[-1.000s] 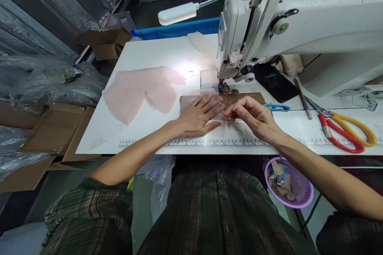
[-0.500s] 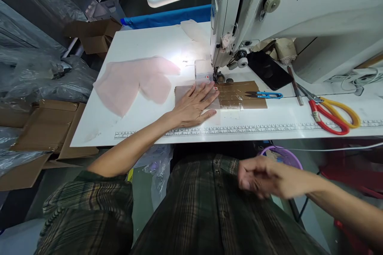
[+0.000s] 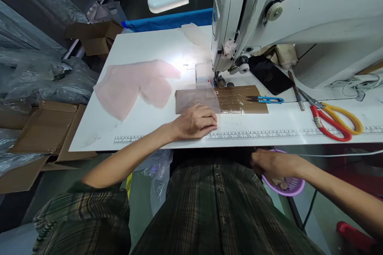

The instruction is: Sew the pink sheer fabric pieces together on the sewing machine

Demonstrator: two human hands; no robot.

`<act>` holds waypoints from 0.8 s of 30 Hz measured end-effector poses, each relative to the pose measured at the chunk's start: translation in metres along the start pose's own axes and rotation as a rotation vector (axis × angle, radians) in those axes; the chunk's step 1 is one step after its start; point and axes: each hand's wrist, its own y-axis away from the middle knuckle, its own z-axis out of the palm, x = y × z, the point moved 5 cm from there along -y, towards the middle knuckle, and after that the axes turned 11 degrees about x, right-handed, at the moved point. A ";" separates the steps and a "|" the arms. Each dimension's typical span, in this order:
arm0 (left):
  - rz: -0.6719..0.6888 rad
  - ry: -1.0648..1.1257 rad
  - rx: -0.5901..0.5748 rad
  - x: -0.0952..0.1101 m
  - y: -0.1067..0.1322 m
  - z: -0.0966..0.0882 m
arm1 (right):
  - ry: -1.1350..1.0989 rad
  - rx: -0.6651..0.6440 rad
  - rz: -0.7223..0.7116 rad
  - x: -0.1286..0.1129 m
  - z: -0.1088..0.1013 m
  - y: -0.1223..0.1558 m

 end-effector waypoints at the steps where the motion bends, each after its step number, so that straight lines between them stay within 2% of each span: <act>1: 0.001 -0.005 -0.005 0.002 0.000 0.000 | -0.043 -0.106 -0.035 -0.014 -0.007 0.002; 2: 0.005 -0.005 -0.005 0.004 0.001 -0.001 | -0.139 -0.312 -0.019 -0.026 -0.011 0.004; 3: 0.009 0.001 -0.005 0.006 0.002 -0.002 | -0.210 -0.348 0.006 -0.036 -0.022 0.001; 5: 0.011 0.034 -0.004 0.012 0.005 -0.005 | -0.216 -0.129 0.003 -0.044 -0.055 -0.020; 7: 0.002 0.087 -0.003 0.018 0.008 -0.010 | -0.049 0.272 -0.078 -0.044 -0.089 -0.048; 8: 0.001 0.110 -0.008 0.020 0.009 -0.014 | 0.055 0.429 -0.120 -0.042 -0.100 -0.062; 10: 0.006 0.141 -0.017 0.019 0.008 -0.022 | 0.214 0.581 -0.245 -0.041 -0.108 -0.088; 12: -0.012 0.129 0.001 0.009 0.002 -0.031 | 0.257 0.600 -0.394 -0.042 -0.103 -0.108; 14: -0.089 0.040 0.041 -0.012 -0.009 -0.041 | 0.257 0.591 -0.519 -0.045 -0.098 -0.120; 16: -0.222 -0.147 0.068 -0.043 -0.023 -0.046 | 0.287 0.588 -0.606 -0.047 -0.094 -0.127; 19: -0.422 -0.465 0.025 -0.094 -0.044 -0.041 | 0.339 0.607 -0.682 -0.046 -0.091 -0.131; 21: -0.440 -0.564 -0.032 -0.122 -0.060 -0.029 | 0.328 0.650 -0.699 -0.042 -0.090 -0.132; 24: -0.297 -0.524 -0.074 -0.152 -0.085 -0.009 | 0.255 0.706 -0.688 -0.035 -0.089 -0.135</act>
